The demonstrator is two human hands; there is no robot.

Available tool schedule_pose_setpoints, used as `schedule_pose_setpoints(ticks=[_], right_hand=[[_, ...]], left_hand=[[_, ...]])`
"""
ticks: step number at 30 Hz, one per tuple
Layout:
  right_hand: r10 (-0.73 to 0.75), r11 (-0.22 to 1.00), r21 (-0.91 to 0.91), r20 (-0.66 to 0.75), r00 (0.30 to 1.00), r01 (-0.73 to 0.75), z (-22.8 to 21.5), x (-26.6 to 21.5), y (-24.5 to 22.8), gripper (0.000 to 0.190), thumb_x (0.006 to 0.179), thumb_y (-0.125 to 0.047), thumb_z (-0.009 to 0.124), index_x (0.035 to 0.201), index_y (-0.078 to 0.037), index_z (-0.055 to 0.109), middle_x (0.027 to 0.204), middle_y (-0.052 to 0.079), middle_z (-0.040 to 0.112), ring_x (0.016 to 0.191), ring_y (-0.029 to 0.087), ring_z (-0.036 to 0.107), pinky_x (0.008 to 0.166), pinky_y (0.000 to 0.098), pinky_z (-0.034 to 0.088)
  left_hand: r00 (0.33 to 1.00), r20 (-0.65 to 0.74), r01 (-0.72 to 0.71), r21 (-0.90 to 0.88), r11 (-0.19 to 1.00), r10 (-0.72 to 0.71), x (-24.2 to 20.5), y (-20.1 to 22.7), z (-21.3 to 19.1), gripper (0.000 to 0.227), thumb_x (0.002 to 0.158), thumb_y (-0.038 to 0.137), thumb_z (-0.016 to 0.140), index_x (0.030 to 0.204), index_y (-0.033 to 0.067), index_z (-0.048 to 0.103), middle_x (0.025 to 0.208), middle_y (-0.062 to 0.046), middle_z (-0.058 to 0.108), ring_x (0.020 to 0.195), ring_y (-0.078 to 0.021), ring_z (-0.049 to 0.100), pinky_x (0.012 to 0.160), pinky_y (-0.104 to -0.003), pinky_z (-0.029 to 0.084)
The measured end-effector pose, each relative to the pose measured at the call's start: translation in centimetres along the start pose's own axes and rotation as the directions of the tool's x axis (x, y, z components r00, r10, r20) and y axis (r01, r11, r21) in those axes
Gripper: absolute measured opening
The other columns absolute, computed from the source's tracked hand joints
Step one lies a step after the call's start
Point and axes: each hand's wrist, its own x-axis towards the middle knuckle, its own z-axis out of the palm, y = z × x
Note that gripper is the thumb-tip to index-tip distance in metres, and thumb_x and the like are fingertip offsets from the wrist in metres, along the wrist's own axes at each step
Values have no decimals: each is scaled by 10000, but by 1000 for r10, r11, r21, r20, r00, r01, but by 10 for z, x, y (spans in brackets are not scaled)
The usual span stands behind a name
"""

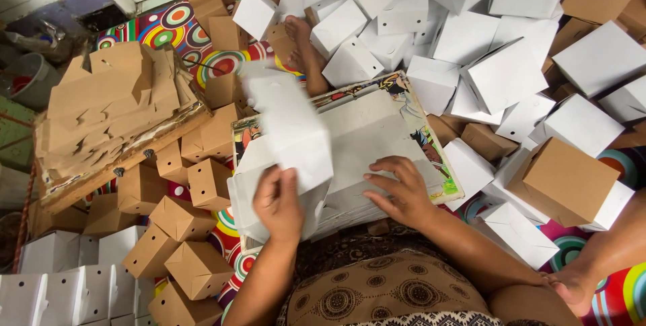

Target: Assembling small white cardboard boxes by folding them and placing them into a larger container.

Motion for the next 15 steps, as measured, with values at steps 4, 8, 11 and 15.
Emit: schedule_pose_setpoints(ticks=[4, 8, 11, 15], right_hand=[[-72, 993, 93, 23, 997, 69, 10, 4, -10, 573, 773, -242, 891, 1287, -85, 692, 1166, 157, 679, 1064, 380, 668, 895, 548, 541], [-78, 993, 89, 7, 997, 77, 9, 19, -25, 509, 800, -203, 865, 1264, -75, 699, 1175, 157, 675, 1072, 372, 670, 905, 531, 542], [-58, 996, 69, -31, 998, 60, 10, 21, -24, 392, 822, -177, 850, 1182, -65, 743, 1139, 141, 680, 1047, 357, 674, 896, 512, 542], [10, 993, 122, -57, 998, -3, 6, 34, -32, 303, 821, -81, 843, 1108, -43, 755, 1095, 152, 684, 989, 368, 679, 863, 513, 545]], left_hand=[[968, -219, 61, -279, 958, -125, -15, -15, 5, 99, 956, -22, 683, 1024, -33, 613, 793, -48, 598, 693, -149, 703, 701, -303, 619], [965, -136, 143, -438, 887, -223, -22, -13, 16, 134, 936, -33, 682, 1024, 11, 591, 804, -40, 647, 677, -133, 719, 678, -275, 631], [940, -36, 266, -551, 791, -341, -30, -11, 20, 175, 927, -25, 664, 1083, -17, 584, 887, -68, 667, 761, -163, 729, 695, -307, 663], [925, 18, 322, -563, 761, -378, -53, -31, 20, 266, 885, -36, 703, 1129, -14, 597, 946, -97, 676, 787, -172, 710, 710, -337, 661]])
